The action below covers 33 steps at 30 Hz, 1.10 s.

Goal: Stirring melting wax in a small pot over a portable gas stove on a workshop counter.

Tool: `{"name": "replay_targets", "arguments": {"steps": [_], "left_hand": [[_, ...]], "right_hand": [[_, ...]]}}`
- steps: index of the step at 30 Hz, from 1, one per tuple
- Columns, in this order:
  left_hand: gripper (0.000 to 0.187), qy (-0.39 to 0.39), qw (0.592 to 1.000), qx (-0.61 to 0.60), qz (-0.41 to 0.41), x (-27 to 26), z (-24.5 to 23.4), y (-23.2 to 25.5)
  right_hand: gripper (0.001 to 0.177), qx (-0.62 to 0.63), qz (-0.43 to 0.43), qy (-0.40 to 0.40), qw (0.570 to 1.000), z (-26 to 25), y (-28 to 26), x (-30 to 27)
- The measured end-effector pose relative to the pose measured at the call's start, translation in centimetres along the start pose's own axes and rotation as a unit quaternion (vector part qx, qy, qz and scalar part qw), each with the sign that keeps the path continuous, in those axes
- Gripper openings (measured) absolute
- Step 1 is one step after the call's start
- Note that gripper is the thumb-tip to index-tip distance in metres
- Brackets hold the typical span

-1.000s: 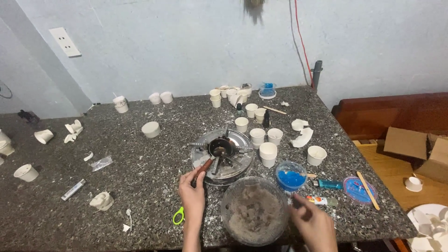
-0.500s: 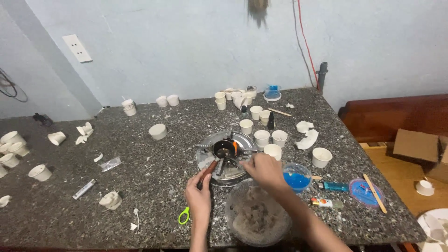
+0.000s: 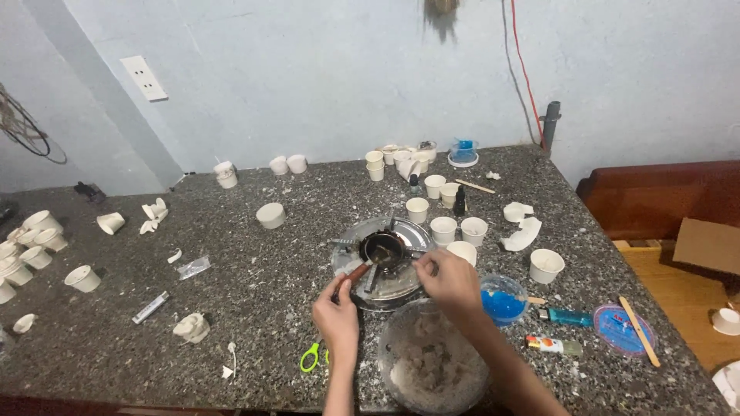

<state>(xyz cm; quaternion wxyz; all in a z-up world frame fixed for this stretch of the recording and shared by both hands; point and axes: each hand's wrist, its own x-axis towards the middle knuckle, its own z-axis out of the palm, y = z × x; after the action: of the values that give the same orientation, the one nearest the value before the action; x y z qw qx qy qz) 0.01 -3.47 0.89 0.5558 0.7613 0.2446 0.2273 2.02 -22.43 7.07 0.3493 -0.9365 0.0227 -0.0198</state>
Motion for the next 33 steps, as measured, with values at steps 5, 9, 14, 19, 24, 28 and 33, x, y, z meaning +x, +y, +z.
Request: {"name": "replay_targets", "arguments": {"steps": [5,9,14,19,24,28,33], "left_hand": [[0.026,0.024,0.998,-0.004,0.058,0.4,-0.3,0.2],[0.025,0.013,0.992,0.012,0.124,1.0,-0.5,-1.6],[0.023,0.0,0.994,-0.009,0.104,1.7,-0.4,-2.5],[0.023,-0.022,0.997,-0.022,0.071,1.2,-0.8,-1.3],[0.025,-0.024,0.995,-0.024,0.093,1.6,-0.7,-2.2],[0.028,-0.028,0.997,0.003,0.075,1.4,-0.9,-1.5],[0.029,-0.038,0.997,0.007,0.065,1.1,-1.2,-0.8]], "right_hand": [[0.019,-0.022,-0.027,-0.008,0.999,-0.3,0.8,0.1],[0.02,-0.014,-0.074,0.027,0.997,1.1,2.5,0.7],[0.022,0.171,-0.094,0.078,0.978,0.0,2.0,-0.6],[0.026,0.144,-0.043,0.079,0.986,-0.2,2.5,-0.5],[0.019,0.08,-0.096,0.074,0.989,0.0,2.1,-1.1],[0.018,0.066,-0.273,0.245,0.928,2.2,4.0,0.1],[0.015,0.035,-0.248,0.211,0.945,3.1,4.4,0.3]]}}
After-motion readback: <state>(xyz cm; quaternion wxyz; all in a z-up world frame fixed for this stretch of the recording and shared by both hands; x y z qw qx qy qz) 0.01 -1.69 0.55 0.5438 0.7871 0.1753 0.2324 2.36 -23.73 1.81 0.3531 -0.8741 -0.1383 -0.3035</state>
